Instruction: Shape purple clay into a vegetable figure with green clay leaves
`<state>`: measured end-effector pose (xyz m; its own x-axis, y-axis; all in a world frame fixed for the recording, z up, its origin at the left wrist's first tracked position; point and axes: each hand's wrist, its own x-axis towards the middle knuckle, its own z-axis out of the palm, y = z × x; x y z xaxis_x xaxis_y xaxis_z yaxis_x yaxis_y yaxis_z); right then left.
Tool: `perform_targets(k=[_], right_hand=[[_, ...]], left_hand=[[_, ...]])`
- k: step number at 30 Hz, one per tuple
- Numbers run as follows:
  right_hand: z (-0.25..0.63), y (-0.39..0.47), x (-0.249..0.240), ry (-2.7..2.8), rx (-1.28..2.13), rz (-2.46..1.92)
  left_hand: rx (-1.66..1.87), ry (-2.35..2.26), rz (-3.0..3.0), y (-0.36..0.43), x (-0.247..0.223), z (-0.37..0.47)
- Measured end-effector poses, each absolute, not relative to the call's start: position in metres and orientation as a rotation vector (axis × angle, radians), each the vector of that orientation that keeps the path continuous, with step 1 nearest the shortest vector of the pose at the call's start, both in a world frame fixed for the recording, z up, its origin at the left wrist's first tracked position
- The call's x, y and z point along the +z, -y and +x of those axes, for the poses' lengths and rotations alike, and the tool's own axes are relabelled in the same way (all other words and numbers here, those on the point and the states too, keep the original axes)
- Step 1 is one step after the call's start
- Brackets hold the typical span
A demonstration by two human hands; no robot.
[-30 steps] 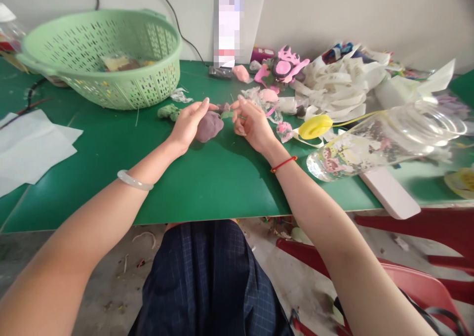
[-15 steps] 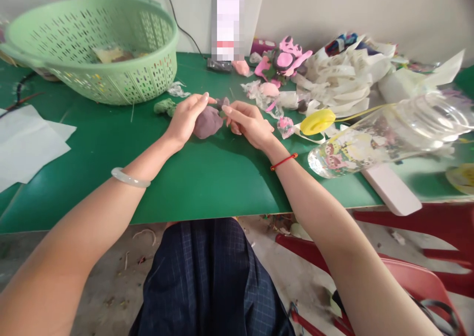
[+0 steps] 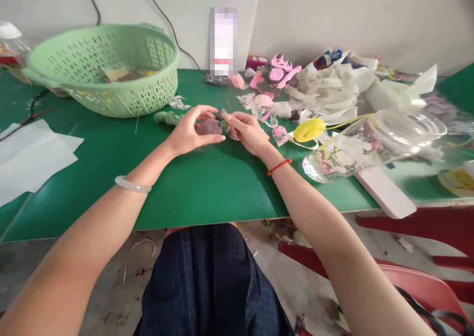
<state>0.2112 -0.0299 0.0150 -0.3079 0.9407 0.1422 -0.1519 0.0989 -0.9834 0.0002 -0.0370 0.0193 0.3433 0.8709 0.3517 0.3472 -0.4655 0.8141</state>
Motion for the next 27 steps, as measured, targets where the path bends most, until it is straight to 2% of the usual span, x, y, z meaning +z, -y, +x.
perform_targets(k=[8,16,27], right_hand=[[0.210,0.030,0.015,1.344,1.427,-0.858],[0.210,0.029,0.014,1.272,1.484,-0.819],[0.211,0.031,0.016,1.339,1.435,-0.846]], left_hand=[[1.000,-1.097,2.214,0.043,0.021,0.002],[1.109,-1.137,2.325,0.048,0.028,0.004],[1.105,-1.209,2.178,0.046,0.026,0.006]])
